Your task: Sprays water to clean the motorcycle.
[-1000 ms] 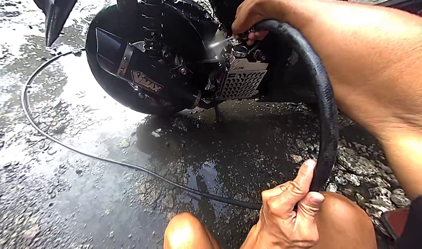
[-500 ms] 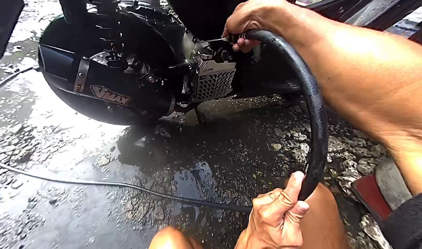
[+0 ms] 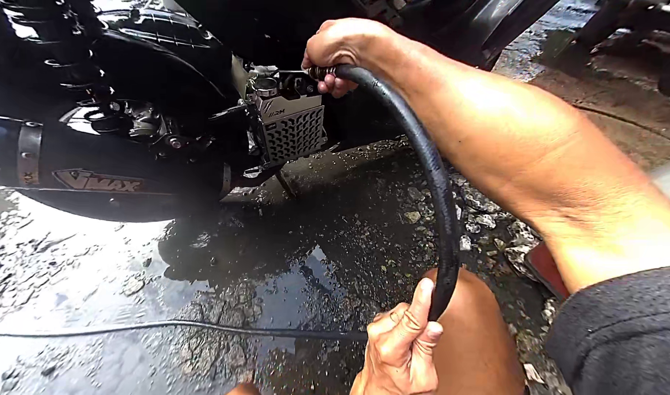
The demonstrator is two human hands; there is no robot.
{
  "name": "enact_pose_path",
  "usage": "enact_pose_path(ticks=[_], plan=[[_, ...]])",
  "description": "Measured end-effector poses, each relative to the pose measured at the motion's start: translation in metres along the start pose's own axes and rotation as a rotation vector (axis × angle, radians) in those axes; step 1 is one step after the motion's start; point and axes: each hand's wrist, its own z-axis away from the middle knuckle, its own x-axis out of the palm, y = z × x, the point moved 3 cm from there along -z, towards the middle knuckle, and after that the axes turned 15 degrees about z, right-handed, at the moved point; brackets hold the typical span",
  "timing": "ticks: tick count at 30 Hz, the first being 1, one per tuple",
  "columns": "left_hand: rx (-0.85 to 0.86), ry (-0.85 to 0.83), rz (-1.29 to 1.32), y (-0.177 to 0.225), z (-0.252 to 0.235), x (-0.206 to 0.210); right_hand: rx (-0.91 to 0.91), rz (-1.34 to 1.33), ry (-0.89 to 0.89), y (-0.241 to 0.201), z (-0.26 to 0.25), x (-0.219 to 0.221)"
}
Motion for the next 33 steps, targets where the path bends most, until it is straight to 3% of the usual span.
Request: enact_pose_path(ticks=[13, 24, 33], plan=[[-0.022, -0.035, -0.029, 0.001, 0.003, 0.006, -0.033, -0.047, -0.083, 0.015, -0.001, -0.003], [0.049, 0.043, 0.013, 0.021, -0.014, -0.005, -0.233, -0.027, -0.065, -0.062, 0.034, 0.018], [0.060, 0.053, 0.092, 0.029, -0.016, -0.011, -0.106, 0.028, -0.034, -0.061, 0.012, 0.032]])
